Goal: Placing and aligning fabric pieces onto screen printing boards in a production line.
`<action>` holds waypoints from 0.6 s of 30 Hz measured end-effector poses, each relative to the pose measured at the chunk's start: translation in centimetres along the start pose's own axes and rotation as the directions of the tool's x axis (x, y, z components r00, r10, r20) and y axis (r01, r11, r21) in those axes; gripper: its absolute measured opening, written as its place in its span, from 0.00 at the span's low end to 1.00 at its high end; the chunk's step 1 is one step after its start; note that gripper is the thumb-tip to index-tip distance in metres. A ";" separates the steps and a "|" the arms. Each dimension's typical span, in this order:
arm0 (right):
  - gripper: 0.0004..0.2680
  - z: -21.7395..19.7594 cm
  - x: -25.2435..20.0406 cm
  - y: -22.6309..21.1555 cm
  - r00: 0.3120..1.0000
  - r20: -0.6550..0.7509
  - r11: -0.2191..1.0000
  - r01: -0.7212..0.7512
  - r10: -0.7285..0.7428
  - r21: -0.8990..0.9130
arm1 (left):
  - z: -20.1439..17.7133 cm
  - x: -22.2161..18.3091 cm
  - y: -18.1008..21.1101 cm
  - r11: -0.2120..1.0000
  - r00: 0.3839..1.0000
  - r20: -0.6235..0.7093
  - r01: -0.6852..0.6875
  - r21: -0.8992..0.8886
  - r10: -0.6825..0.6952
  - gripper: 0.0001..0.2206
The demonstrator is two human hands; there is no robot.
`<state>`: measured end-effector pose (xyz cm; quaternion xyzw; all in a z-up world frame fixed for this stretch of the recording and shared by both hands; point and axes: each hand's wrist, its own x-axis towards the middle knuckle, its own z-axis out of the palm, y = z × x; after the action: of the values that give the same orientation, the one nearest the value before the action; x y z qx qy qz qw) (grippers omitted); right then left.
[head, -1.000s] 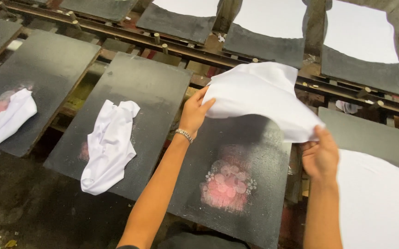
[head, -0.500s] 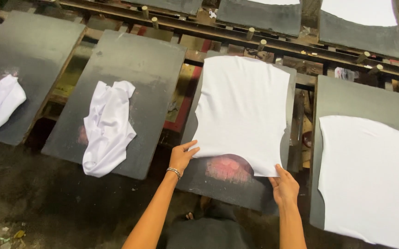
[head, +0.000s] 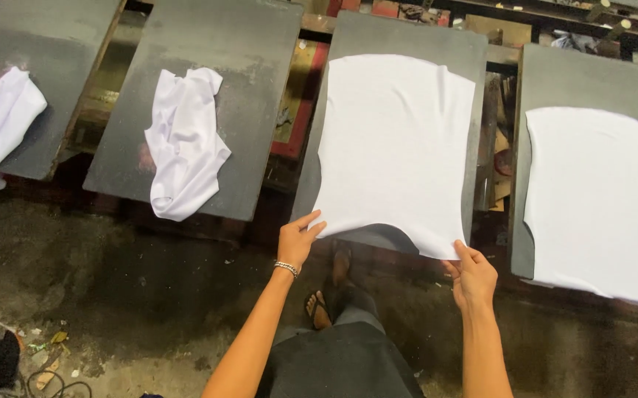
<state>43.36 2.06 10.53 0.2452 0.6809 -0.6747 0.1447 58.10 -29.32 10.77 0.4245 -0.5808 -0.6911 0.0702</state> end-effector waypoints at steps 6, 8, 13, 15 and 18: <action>0.09 -1.2 -3.8 -0.1 1.000 -0.008 1.000 0.013 -0.013 0.006 | -0.7 -2.1 -1.9 1.000 1.000 0.008 -0.021 0.018 0.021 0.19; 0.09 -1.7 -3.8 0.8 1.000 -0.004 1.000 0.004 -0.004 0.001 | -1.0 -2.5 -2.6 0.999 1.000 -0.001 -0.023 0.031 0.023 0.20; 0.11 -2.0 -5.0 0.8 1.000 -0.030 1.000 0.003 -0.004 -0.022 | -1.1 -2.7 -5.0 0.996 1.000 -0.005 -0.022 0.091 0.022 0.18; 0.11 -2.2 -4.1 2.0 0.999 -0.038 0.999 -0.013 0.011 -0.042 | -1.0 -3.0 -5.5 0.996 1.000 -0.011 -0.003 0.092 0.004 0.18; 0.13 -2.0 -4.0 1.9 0.998 -0.065 0.987 -0.010 0.000 -0.159 | -0.8 -2.5 -6.9 0.991 0.998 -0.063 0.018 0.134 -0.010 0.18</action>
<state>47.98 3.44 11.13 0.2563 0.7362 -0.6096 0.1435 62.99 -26.28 6.09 0.4536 -0.6204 -0.6375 0.0545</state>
